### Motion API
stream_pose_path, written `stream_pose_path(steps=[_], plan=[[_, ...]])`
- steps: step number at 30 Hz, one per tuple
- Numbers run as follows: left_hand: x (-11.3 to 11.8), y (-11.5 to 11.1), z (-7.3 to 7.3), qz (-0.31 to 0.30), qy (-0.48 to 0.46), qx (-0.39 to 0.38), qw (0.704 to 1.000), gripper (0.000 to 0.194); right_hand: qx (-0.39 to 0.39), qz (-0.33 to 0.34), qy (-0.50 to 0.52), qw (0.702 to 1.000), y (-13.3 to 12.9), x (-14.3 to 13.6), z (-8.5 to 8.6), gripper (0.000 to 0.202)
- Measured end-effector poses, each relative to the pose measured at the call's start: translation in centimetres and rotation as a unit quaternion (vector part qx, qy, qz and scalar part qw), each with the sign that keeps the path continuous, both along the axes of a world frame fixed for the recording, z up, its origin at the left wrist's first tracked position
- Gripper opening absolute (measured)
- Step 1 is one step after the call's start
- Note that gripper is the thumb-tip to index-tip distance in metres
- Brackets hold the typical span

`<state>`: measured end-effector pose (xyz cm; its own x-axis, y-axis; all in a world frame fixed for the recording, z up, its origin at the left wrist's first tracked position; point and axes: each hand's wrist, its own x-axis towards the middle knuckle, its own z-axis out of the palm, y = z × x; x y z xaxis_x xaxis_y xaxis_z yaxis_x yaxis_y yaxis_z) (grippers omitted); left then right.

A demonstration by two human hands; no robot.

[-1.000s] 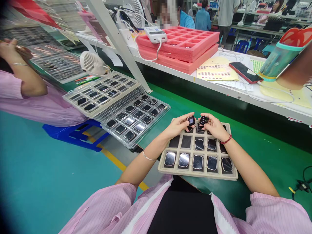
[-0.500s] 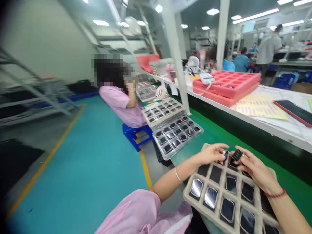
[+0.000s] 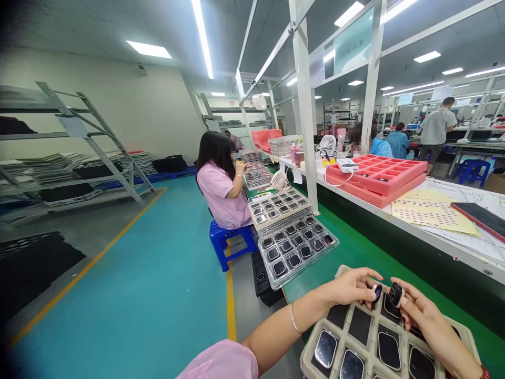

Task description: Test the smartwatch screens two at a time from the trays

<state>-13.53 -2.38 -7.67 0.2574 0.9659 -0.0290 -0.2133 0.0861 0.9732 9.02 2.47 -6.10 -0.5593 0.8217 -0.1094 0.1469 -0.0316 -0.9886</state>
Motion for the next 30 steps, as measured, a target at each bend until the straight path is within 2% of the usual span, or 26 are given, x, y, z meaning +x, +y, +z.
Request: stream_pose_path(steps=[7, 12, 16, 18, 21, 25, 30], plan=[[0.2, 0.0, -0.2, -0.01, -0.002, -0.008, 1.0, 0.088, -0.011, -0.009, -0.007, 1.0, 0.3, 0.3, -0.3, 0.064], [0.0, -0.2, 0.1, -0.009, 0.005, -0.027, 1.0, 0.084, -0.004, 0.003, -0.022, 1.0, 0.8, 0.4, -0.8, 0.07], [0.1, -0.5, 0.6, -0.022, -0.006, -0.029, 0.999, 0.076, 0.028, 0.007, -0.02, 0.999, 0.3, 0.3, 0.0, 0.067], [0.2, -0.9, 1.0, -0.004, -0.011, -0.026, 1.0, 0.074, 0.038, 0.026, -0.017, 0.999, -0.2, 0.2, 0.9, 0.065], [0.2, -1.2, 1.7, 0.015, 0.033, -0.014, 0.999, 0.065, 0.018, 0.029, 0.009, 0.999, -0.7, -0.1, 1.8, 0.069], [-0.1, -0.8, 2.0, 0.029, 0.037, 0.016, 0.999, 0.053, -0.039, 0.011, 0.051, 0.998, -0.4, -0.3, 1.8, 0.067], [0.1, -1.1, 2.4, 0.036, 0.056, 0.01, 0.998, 0.053, -0.029, 0.018, 0.065, 0.997, -0.4, -0.4, 1.6, 0.054]])
